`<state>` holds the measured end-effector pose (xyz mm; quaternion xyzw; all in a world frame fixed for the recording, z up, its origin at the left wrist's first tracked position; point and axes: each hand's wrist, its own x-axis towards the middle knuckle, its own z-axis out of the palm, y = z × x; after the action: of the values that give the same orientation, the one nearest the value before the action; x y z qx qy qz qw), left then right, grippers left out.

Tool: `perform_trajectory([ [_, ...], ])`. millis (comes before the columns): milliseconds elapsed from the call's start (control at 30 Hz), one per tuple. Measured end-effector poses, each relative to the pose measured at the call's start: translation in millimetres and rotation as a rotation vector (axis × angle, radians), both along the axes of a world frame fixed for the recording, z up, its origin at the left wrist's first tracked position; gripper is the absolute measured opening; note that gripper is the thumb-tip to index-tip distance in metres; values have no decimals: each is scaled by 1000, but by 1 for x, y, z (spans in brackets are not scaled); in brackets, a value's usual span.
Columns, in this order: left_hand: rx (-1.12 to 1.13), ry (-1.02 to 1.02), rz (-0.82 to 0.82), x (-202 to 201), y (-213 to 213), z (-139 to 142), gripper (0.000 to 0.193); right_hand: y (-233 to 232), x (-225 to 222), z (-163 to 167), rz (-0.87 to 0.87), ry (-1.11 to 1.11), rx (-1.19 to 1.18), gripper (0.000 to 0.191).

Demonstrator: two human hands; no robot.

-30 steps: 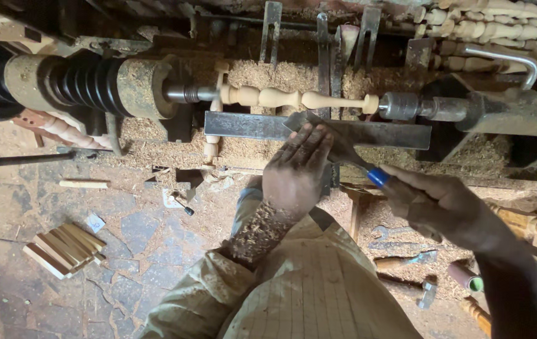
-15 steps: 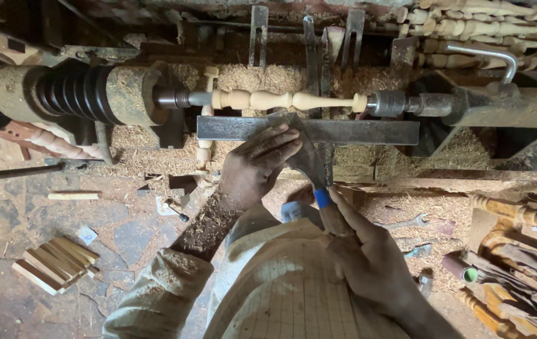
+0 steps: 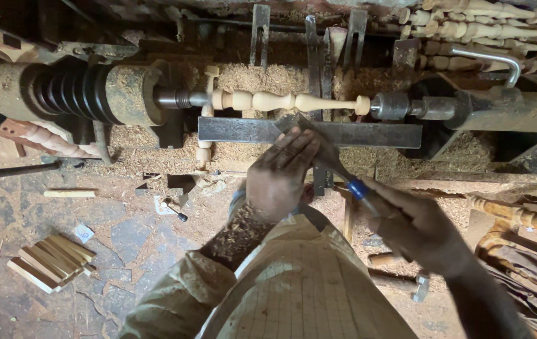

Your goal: The person shapes a rotating wooden spindle on a lathe using a chisel, creating decorative beads and contours. The person holds the chisel with both hands and guides it along the spinning wood to remove shavings.

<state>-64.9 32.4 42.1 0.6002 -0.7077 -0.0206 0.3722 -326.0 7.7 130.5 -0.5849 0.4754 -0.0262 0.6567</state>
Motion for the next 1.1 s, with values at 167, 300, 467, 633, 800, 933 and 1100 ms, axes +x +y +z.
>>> perform_trajectory([
  [167,14,-57,89,-23,-6,-5,14,-49,-39,-22,65,38,85,70],
  [300,-66,-91,228,-39,-16,-3,13,-74,-49,-38,216,-205,-40,75],
  [467,-57,-49,149,-22,-11,-3,8,-41,-38,-25,127,-161,37,72],
  [633,-105,-45,21,10,-3,-6,8,11,-3,-4,27,-20,-62,78],
  [800,-61,-81,-100,31,-2,1,14,38,31,17,-103,-97,-30,81],
  [933,1,-97,-168,37,-1,12,24,46,41,25,-152,120,-25,79],
  [1100,-10,145,-357,61,-7,31,37,70,9,7,-342,-83,13,75],
])
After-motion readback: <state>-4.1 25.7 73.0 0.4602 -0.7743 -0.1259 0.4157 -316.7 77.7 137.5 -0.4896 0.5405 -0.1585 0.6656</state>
